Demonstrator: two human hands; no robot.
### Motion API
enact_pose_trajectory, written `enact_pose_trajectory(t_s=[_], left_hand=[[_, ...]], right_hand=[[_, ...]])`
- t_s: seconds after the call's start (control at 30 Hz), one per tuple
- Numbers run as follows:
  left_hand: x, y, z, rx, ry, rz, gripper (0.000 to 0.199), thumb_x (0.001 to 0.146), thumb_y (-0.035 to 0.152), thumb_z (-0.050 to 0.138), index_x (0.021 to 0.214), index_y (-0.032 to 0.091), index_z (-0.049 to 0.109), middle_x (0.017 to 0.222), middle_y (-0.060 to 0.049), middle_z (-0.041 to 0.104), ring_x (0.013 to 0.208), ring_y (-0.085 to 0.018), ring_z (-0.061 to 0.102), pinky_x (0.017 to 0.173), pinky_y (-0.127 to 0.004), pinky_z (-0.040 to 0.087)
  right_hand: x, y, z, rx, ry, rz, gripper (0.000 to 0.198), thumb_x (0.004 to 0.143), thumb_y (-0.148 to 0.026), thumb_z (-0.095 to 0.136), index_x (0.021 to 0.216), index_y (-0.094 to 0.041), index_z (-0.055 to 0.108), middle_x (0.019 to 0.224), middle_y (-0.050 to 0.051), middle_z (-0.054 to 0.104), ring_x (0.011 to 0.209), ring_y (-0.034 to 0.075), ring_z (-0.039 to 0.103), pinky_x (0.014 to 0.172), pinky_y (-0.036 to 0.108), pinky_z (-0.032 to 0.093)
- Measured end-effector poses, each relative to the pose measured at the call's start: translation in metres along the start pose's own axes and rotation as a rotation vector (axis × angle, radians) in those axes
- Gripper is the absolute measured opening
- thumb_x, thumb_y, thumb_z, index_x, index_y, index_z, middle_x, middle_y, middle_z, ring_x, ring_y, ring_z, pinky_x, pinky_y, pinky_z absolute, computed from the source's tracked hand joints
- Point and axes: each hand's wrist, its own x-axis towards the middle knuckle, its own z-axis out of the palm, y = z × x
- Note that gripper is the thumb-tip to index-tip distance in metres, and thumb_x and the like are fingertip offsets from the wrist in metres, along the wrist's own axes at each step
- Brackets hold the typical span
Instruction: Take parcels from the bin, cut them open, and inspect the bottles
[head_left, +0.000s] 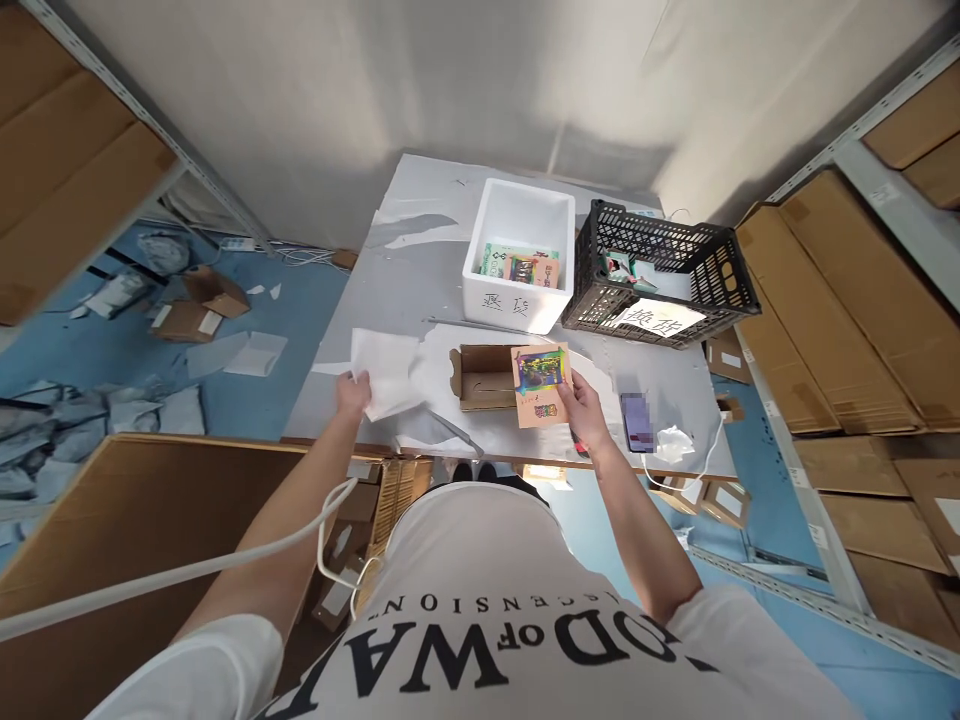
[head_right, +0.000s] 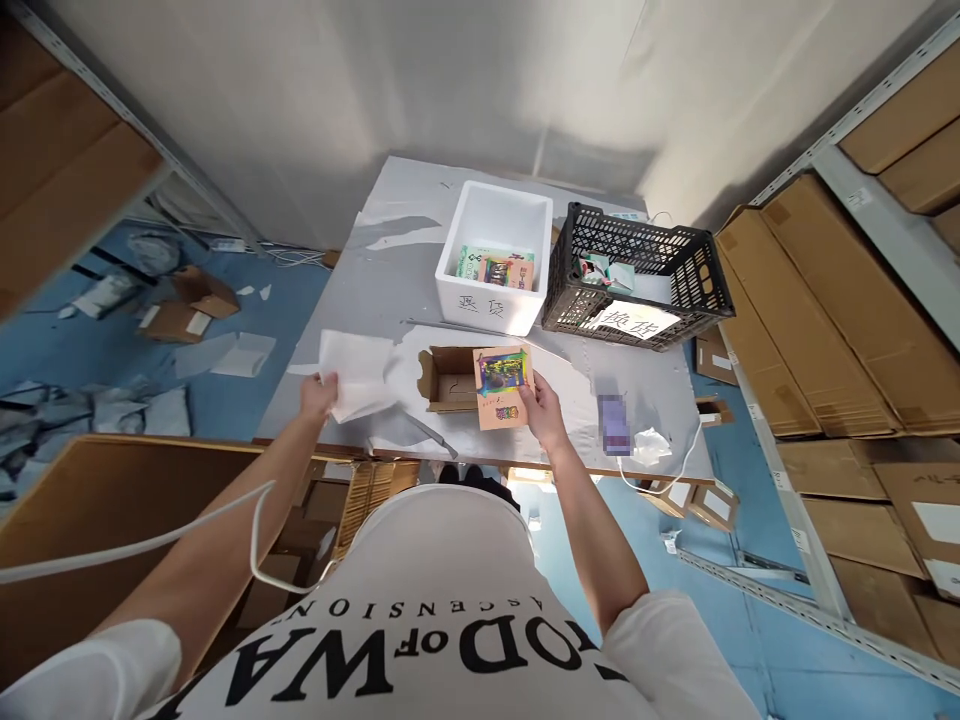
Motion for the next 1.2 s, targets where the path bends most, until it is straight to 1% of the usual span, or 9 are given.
enact_pose_trajectory(t_s=[0.1,0.17,0.27,0.37,0.43,0.53,0.73,0.87,1.2], left_hand=[[-0.017,0.017,0.004,0.017,0.077,0.018,0.083,0.079,0.033,0.067,0.144,-0.004,0.03,0.147,-0.034,0.035,0.141,-0.04,0.032,0.111,-0.054,0.032],[-0.04,0.048,0.005,-0.056,0.075,0.291,0.081,0.08,0.037,0.066,0.146,0.002,0.033,0.153,-0.027,0.03,0.146,-0.034,0.024,0.118,-0.049,0.024],[-0.08,0.108,0.003,-0.281,-0.409,0.608,0.064,0.082,0.049,0.062,0.133,0.011,0.055,0.135,-0.018,0.057,0.125,-0.029,0.054,0.108,-0.042,0.041],[-0.114,0.156,0.002,-0.331,-0.933,0.677,0.062,0.074,0.052,0.07,0.122,0.013,0.066,0.116,-0.014,0.07,0.1,-0.027,0.067,0.09,-0.039,0.052],[-0.129,0.169,0.004,-0.295,-1.069,0.662,0.048,0.069,0.049,0.075,0.1,0.013,0.076,0.091,-0.01,0.076,0.08,-0.024,0.069,0.074,-0.033,0.054],[-0.136,0.16,0.011,-0.313,-1.104,0.585,0.039,0.067,0.049,0.077,0.081,0.013,0.079,0.072,-0.007,0.074,0.062,-0.019,0.064,0.059,-0.028,0.05],[-0.15,0.108,0.03,-0.692,-0.935,0.136,0.056,0.061,0.056,0.081,0.097,0.014,0.075,0.083,-0.007,0.075,0.071,-0.017,0.067,0.067,-0.029,0.055],[-0.185,0.079,0.044,-0.915,-0.767,-0.077,0.056,0.058,0.055,0.083,0.097,0.015,0.073,0.096,-0.007,0.075,0.082,-0.016,0.069,0.077,-0.031,0.057],[-0.206,0.055,0.042,-0.806,-0.827,-0.144,0.057,0.051,0.049,0.088,0.094,0.013,0.075,0.081,-0.005,0.075,0.072,-0.017,0.07,0.083,-0.039,0.059]], right_hand=[[0.01,-0.006,-0.009,-0.062,-0.078,-0.028,0.058,0.078,-0.056,0.064,0.124,-0.02,0.06,0.116,0.008,0.07,0.099,0.026,0.067,0.082,0.037,0.055],[0.017,-0.017,-0.013,-0.107,-0.18,0.009,0.062,0.077,-0.056,0.066,0.127,-0.019,0.061,0.113,0.007,0.071,0.095,0.025,0.068,0.077,0.035,0.055],[0.028,-0.042,-0.014,-0.214,-0.379,0.096,0.061,0.073,-0.052,0.071,0.124,-0.017,0.066,0.101,0.005,0.074,0.084,0.024,0.069,0.068,0.031,0.053],[0.042,-0.064,-0.007,-0.369,-0.595,0.084,0.051,0.07,-0.046,0.076,0.113,-0.018,0.074,0.094,0.003,0.075,0.079,0.021,0.068,0.065,0.028,0.051],[0.05,-0.071,0.0,-0.449,-0.69,0.034,0.046,0.067,-0.043,0.078,0.106,-0.019,0.076,0.091,0.002,0.076,0.075,0.019,0.066,0.064,0.027,0.05],[0.059,-0.072,0.004,-0.493,-0.651,0.022,0.048,0.062,-0.042,0.082,0.104,-0.02,0.077,0.086,0.002,0.076,0.065,0.017,0.063,0.057,0.026,0.049],[0.043,-0.056,-0.014,-0.144,-0.084,-0.021,0.069,0.069,-0.058,0.075,0.126,-0.022,0.062,0.107,0.008,0.072,0.084,0.019,0.068,0.072,0.031,0.055],[0.018,-0.03,-0.005,-0.038,-0.089,0.108,0.074,0.066,-0.062,0.074,0.128,-0.023,0.058,0.096,0.006,0.073,0.075,0.018,0.069,0.065,0.032,0.057],[0.011,-0.011,0.008,-0.048,-0.023,0.061,0.051,0.066,-0.051,0.074,0.105,-0.017,0.071,0.078,0.002,0.073,0.062,0.013,0.06,0.05,0.024,0.048]])
